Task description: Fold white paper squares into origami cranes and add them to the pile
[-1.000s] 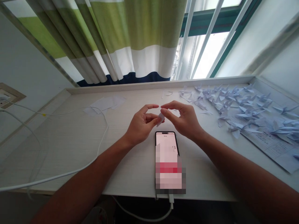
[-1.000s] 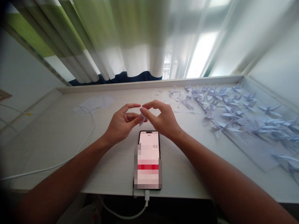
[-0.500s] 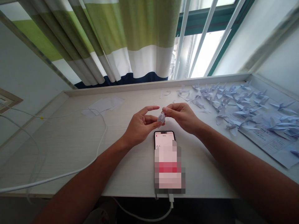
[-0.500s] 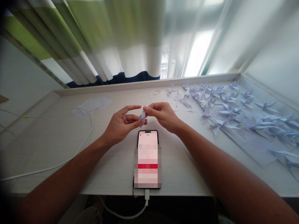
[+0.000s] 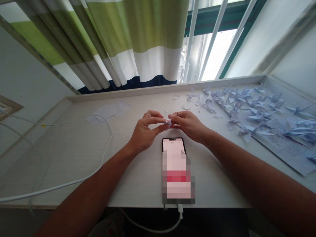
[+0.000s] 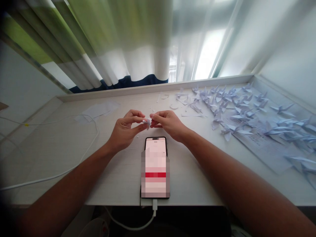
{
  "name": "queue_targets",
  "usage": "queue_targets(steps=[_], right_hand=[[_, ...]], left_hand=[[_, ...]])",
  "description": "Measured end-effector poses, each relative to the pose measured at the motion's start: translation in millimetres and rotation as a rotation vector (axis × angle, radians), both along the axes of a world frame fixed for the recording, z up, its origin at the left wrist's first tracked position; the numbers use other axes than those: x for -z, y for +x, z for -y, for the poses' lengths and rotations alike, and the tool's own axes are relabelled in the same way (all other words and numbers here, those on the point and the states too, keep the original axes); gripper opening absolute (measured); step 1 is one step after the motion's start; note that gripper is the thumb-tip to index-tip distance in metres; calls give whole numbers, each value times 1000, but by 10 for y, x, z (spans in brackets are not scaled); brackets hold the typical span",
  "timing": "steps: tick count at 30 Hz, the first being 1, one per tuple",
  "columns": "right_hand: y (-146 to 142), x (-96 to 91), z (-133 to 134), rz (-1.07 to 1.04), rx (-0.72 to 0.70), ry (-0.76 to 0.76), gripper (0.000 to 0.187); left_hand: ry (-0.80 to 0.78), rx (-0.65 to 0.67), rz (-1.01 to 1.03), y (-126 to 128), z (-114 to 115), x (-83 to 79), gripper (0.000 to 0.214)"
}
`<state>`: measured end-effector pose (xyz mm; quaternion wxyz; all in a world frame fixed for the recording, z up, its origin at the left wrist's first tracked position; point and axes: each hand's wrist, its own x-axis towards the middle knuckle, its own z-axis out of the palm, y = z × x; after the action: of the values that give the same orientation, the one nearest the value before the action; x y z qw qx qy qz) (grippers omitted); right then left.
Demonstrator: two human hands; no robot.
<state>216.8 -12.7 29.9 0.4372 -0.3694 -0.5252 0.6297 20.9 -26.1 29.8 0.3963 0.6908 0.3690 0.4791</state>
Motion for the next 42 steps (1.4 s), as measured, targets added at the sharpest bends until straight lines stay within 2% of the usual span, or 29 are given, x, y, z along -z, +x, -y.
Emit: queue_targets(steps=[5, 8, 12, 16, 19, 23, 25, 28, 30, 32, 33, 35, 37, 42], right_hand=[[22, -43, 8, 41, 44, -58, 40], [55, -64, 7, 93, 17, -47, 39], [76, -63, 2, 119, -55, -4, 34], [66, -45, 2, 134, -51, 16, 25], [36, -34, 16, 98, -79, -32, 22], [-47, -21, 61, -36, -121, -175, 22], [-90, -7, 80, -106, -140, -239, 19], [-105, 12, 77, -93, -96, -242, 15], [-68, 3, 53, -16, 42, -118, 12], [-9, -37, 28, 65, 207, 99, 4], [21, -64, 18, 99, 236, 205, 7], [69, -118, 10, 112, 152, 317, 19], [92, -147, 11, 86, 46, 342, 25], [101, -107, 2, -30, -140, 325, 21]], left_hand=[[145, -81, -151, -28, -13, -4, 13], [219, -93, -209, -38, -16, 5, 15], [293, -58, -248, -46, -23, 32, 18], [312, -16, -256, -42, -15, 40, 19], [327, 3, -238, -37, -4, 17, 19], [337, 78, -136, -13, -5, 9, 19], [275, 85, -20, 14, -10, 26, 16], [51, 20, 175, 54, -15, 43, 9], [-127, -15, 255, 67, -13, 32, 18], [-257, -32, 294, 64, -6, 4, 27], [-300, -35, 302, 58, -2, -11, 32], [-360, -33, 306, 43, 9, -37, 38], [-399, -7, 295, 32, 19, -52, 41], [-450, 104, 349, 26, 19, -46, 43]])
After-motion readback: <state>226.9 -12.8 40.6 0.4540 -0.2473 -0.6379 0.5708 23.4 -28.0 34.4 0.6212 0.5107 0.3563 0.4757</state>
